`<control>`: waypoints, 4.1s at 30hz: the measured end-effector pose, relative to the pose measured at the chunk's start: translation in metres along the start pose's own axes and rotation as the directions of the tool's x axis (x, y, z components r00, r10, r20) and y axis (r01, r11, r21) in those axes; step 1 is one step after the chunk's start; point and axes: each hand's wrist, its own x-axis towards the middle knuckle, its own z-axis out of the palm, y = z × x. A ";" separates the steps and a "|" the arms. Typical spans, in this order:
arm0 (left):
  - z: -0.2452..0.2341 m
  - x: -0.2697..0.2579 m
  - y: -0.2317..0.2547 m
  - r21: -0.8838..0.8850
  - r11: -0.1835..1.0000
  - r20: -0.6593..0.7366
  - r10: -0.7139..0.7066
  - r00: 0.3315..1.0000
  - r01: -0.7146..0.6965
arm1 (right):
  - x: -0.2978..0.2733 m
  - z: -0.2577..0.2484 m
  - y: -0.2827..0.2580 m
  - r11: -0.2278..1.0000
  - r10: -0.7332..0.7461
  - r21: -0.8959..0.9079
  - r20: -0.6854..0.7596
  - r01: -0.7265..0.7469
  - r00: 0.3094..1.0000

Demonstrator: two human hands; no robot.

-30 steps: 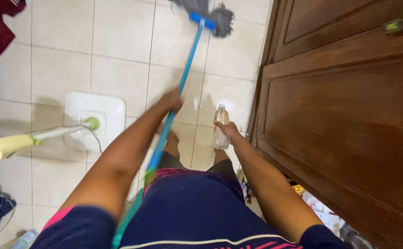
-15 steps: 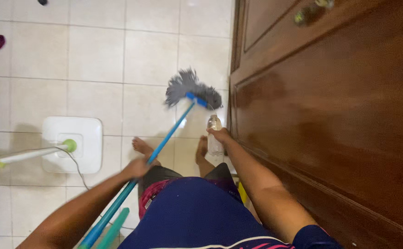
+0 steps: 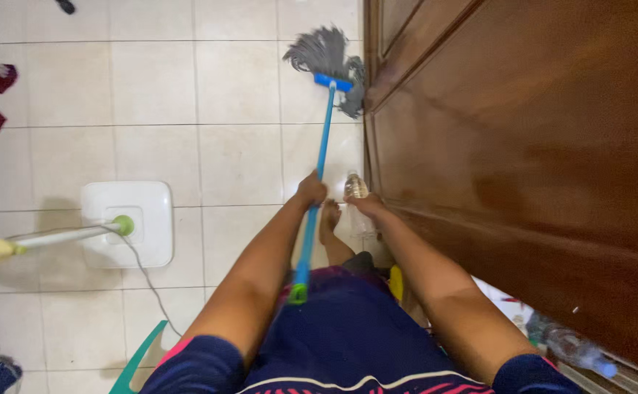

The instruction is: The person mops the tiled floor using a mop while holding a water bottle, moving around a bed, chairs, and dumbbells in a room.

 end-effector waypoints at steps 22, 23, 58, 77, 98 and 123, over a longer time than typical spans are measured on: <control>-0.016 -0.242 -0.218 0.193 0.974 0.127 0.095 0.987 -0.119 | -0.124 0.152 0.145 0.989 -0.030 0.145 0.004 0.029 1.000; -0.019 -0.216 -0.204 0.224 0.971 0.171 0.044 0.984 -0.083 | -0.129 0.157 0.151 0.985 -0.032 0.169 0.015 0.029 0.999; 0.288 -0.445 -0.150 0.235 0.972 -0.069 0.040 0.997 -0.023 | -0.279 0.087 0.391 0.740 -0.665 -0.099 -0.252 0.665 0.703; 0.381 -0.721 -0.241 0.000 0.979 -0.080 -0.203 0.976 0.204 | -0.266 0.145 0.409 0.633 -0.768 -0.217 -0.294 0.743 0.569; 0.253 -0.440 -0.226 -0.115 0.952 -0.335 -0.305 0.891 0.282 | -0.320 0.137 0.411 0.464 -0.878 -0.242 0.001 0.852 0.478; 0.130 -0.468 -0.347 -0.239 0.910 -0.252 -0.396 0.883 0.340 | -0.237 0.215 0.247 0.483 -0.845 -0.307 0.081 0.820 0.528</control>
